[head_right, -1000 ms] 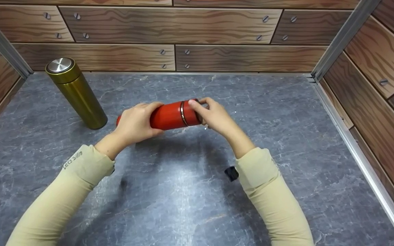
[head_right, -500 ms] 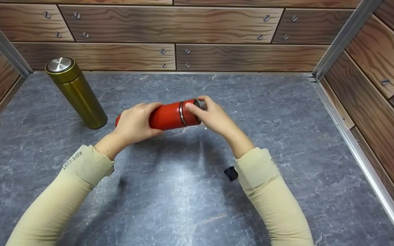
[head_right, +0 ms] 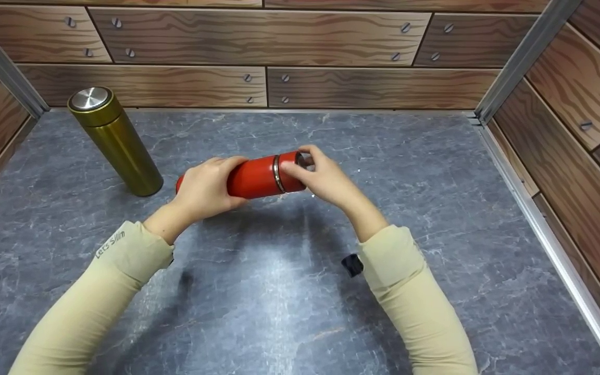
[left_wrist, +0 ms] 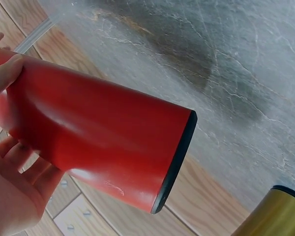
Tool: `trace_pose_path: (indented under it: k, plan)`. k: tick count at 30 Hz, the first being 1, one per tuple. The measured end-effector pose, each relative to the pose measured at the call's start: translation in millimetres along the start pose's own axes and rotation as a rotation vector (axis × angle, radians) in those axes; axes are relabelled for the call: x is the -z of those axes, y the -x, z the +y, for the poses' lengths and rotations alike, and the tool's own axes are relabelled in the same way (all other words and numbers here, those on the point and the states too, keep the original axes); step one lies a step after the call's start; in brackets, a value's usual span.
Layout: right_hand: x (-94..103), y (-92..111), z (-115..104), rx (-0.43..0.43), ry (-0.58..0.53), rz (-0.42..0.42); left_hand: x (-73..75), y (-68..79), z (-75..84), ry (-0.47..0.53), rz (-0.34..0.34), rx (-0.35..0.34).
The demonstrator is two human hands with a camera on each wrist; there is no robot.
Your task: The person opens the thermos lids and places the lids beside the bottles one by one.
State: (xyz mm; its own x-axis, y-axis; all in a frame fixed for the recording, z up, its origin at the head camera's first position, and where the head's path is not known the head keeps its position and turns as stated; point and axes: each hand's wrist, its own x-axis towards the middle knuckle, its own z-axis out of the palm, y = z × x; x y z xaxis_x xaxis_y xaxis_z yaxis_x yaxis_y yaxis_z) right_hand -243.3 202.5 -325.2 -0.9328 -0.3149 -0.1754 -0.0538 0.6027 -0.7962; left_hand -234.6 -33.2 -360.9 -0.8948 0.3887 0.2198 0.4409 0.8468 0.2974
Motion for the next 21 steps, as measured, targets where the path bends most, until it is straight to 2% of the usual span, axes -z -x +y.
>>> trace_pose_path:
  k: [5,14,21]
  plan:
    - [-1.0,-1.0,-1.2,-0.051,0.022,0.016,1.0,0.1,0.8,0.001,-0.007,0.0]
    - [-0.9,0.7,-1.2,0.044,0.006,0.0,0.2,1.0,0.9,-0.001,-0.01,0.005]
    - [-0.8,0.6,-2.6,-0.04,0.014,0.006,-1.1,1.0,1.3,0.026,0.001,-0.006]
